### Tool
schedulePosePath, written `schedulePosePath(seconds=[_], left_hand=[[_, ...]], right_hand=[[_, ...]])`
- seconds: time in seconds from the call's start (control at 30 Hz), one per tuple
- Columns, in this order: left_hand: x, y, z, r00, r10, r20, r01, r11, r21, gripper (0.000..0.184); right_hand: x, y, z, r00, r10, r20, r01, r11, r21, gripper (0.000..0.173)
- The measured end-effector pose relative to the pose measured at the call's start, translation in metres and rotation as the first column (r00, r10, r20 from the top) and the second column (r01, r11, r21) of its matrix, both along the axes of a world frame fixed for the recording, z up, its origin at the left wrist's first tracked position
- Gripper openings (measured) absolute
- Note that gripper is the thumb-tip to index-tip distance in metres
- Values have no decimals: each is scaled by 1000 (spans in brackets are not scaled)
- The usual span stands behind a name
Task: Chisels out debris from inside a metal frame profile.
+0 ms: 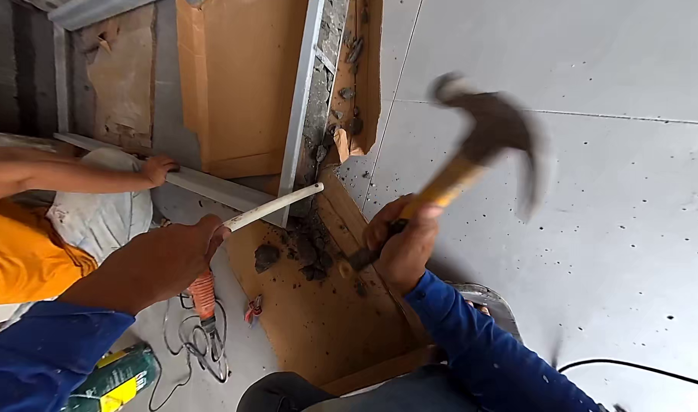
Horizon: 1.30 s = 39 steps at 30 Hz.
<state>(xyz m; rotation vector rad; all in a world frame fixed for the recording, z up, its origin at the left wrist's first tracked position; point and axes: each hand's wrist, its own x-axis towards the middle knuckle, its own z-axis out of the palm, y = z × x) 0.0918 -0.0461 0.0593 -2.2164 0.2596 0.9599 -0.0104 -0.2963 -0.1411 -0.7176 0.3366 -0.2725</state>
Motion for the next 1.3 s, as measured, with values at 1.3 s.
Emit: schedulePosePath(seconds=[1.3], left_hand=[[-26,42,-17,999,22,48,-17,996,-93,30]], right_hand=[[4,32,-11,927,282,-248,-298,954,-28,66]])
